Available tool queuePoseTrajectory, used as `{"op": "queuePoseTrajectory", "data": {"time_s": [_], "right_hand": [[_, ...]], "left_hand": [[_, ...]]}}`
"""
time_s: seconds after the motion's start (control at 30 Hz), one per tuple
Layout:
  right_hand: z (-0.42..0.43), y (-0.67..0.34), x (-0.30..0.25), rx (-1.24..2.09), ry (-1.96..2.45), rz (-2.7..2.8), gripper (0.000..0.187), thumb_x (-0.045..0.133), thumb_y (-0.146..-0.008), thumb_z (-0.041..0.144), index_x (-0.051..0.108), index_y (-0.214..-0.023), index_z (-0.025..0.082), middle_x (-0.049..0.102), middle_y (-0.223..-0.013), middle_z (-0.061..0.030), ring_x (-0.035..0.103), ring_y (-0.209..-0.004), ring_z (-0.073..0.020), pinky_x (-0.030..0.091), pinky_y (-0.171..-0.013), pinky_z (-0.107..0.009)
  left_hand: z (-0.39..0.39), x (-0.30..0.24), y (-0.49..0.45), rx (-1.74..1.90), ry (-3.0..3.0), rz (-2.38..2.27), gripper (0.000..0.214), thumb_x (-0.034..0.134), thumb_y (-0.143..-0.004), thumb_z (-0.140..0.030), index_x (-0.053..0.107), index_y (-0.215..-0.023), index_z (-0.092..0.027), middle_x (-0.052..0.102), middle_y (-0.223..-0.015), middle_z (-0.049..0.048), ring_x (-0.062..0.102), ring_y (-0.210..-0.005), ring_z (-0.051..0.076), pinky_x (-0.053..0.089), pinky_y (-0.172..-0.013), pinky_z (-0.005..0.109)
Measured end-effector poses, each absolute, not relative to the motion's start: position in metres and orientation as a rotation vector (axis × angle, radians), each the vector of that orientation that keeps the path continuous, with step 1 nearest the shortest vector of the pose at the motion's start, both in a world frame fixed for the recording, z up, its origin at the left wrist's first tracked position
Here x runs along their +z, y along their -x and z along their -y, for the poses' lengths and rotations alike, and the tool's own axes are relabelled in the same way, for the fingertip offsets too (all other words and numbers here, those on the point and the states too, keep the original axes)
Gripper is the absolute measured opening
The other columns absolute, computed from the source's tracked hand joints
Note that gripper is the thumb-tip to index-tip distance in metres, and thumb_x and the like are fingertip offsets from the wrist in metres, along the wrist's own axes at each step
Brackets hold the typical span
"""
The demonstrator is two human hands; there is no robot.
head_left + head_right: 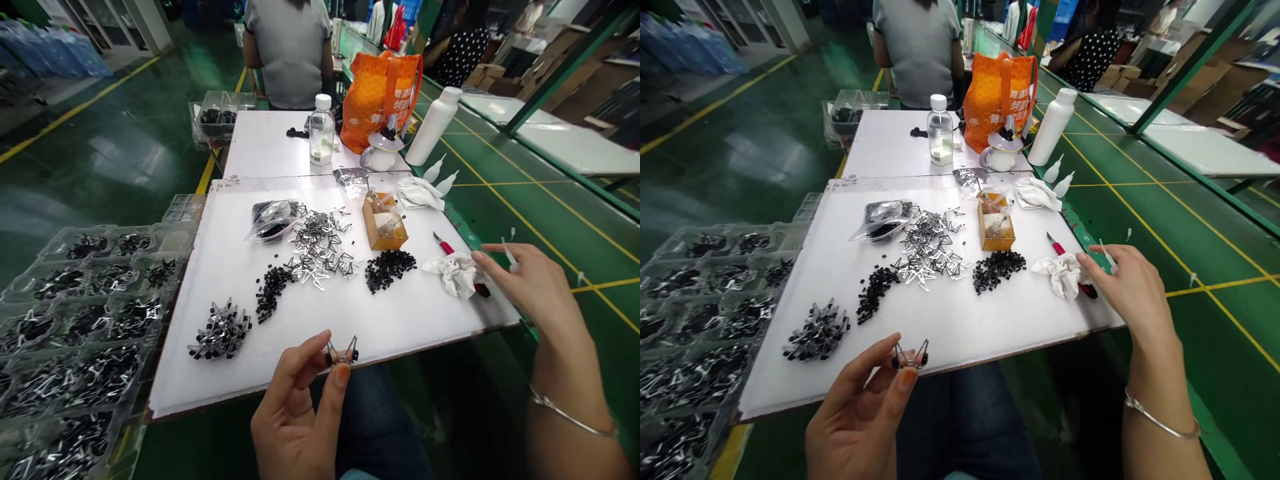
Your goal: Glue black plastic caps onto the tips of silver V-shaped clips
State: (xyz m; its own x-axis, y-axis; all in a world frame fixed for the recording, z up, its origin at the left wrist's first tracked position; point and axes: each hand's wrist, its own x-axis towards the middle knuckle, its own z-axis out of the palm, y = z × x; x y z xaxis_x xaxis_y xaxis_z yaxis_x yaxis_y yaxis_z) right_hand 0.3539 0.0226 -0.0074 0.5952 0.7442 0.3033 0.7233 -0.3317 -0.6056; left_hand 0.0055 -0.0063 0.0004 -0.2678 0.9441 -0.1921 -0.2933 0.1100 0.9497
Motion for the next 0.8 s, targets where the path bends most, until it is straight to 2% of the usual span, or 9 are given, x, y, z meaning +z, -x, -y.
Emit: {"op": "queuePoseTrajectory", "data": {"time_s": [0.1,0.23,0.3,0.37,0.43,0.57,0.63,0.7,0.8], "right_hand": [[-0.023,-0.358,-0.001,0.147,2.133,1.155,0.024,0.093,-0.071,0.041,0.077,-0.066,0.024,0.068,-0.076,-0.003,0.049,-0.063,-0.017,0.031,-0.064,-0.035],[-0.013,-0.333,0.009,0.221,1.888,1.087,0.039,0.085,-0.08,0.047,0.061,-0.061,0.023,0.074,-0.094,-0.0065,0.068,-0.084,-0.0216,0.041,-0.066,-0.034],[-0.004,-0.307,0.013,0.275,1.707,1.042,0.042,0.084,-0.084,0.044,0.053,-0.064,0.024,0.074,-0.09,-0.008,0.07,-0.088,-0.0229,0.043,-0.062,-0.032],[0.007,-0.275,0.017,0.39,1.515,1.016,0.036,0.086,-0.083,0.037,0.056,-0.069,0.024,0.072,-0.078,-0.0053,0.063,-0.065,-0.0181,0.039,-0.051,-0.03],[0.016,-0.245,0.021,0.524,1.513,1.145,0.027,0.084,-0.086,0.036,0.063,-0.073,0.025,0.066,-0.068,-0.0011,0.06,-0.061,-0.0173,0.047,-0.055,-0.029],[0.022,-0.202,0.028,0.651,1.545,1.458,0.014,0.085,-0.086,0.035,0.074,-0.083,0.028,0.072,-0.076,-0.0005,0.068,-0.068,-0.0182,0.046,-0.048,-0.024],[0.02,-0.191,0.032,0.692,1.465,1.571,0.005,0.083,-0.09,0.031,0.078,-0.089,0.032,0.076,-0.082,0.0018,0.071,-0.074,-0.0168,0.054,-0.059,-0.022],[0.017,-0.186,0.036,0.707,1.413,1.644,0.007,0.079,-0.094,0.029,0.079,-0.094,0.036,0.078,-0.088,0.0044,0.072,-0.08,-0.0138,0.058,-0.072,-0.019],[0.014,-0.184,0.04,0.707,1.424,1.69,0.008,0.075,-0.098,0.032,0.081,-0.097,0.038,0.077,-0.093,0.0053,0.072,-0.083,-0.0108,0.056,-0.073,-0.015]], "left_hand": [[0.006,0.002,-0.004,1.423,-0.698,-1.286,0.026,0.095,-0.079,-0.032,0.087,-0.103,-0.029,0.079,-0.09,-0.0015,0.078,-0.083,0.011,0.063,-0.082,0.013],[0.005,0.004,-0.006,1.416,-0.709,-1.244,0.026,0.096,-0.077,-0.032,0.087,-0.101,-0.028,0.078,-0.086,-0.001,0.078,-0.081,0.012,0.064,-0.081,0.016],[0.006,0.005,-0.007,1.403,-0.751,-1.217,0.023,0.095,-0.079,-0.03,0.087,-0.101,-0.028,0.078,-0.086,-0.0007,0.077,-0.08,0.013,0.065,-0.079,0.017],[0.007,0.005,-0.009,1.394,-0.802,-1.199,0.021,0.093,-0.081,-0.028,0.087,-0.101,-0.029,0.078,-0.086,-0.001,0.076,-0.08,0.013,0.064,-0.078,0.018],[0.008,0.005,-0.008,1.4,-0.868,-1.194,0.02,0.091,-0.083,-0.025,0.087,-0.102,-0.032,0.077,-0.087,-0.0022,0.075,-0.081,0.012,0.063,-0.078,0.016],[0.01,0.003,-0.004,1.451,-1.093,-1.18,0.032,0.083,-0.087,-0.013,0.086,-0.109,-0.036,0.076,-0.089,-0.0041,0.07,-0.083,0.01,0.059,-0.08,0.014],[0.011,0.001,-0.002,1.459,-1.235,-1.168,0.041,0.08,-0.088,-0.006,0.084,-0.115,-0.036,0.075,-0.09,-0.0042,0.07,-0.088,0.011,0.058,-0.084,0.015],[0.011,-0.002,0.0,1.467,-1.37,-1.154,0.046,0.077,-0.088,-0.002,0.082,-0.12,-0.035,0.075,-0.093,-0.0041,0.07,-0.094,0.012,0.057,-0.09,0.017],[0.01,-0.005,0.001,1.512,-1.526,-1.119,0.05,0.075,-0.087,0.002,0.079,-0.126,-0.03,0.073,-0.093,-0.0051,0.071,-0.094,0.01,0.055,-0.097,0.016]]}}
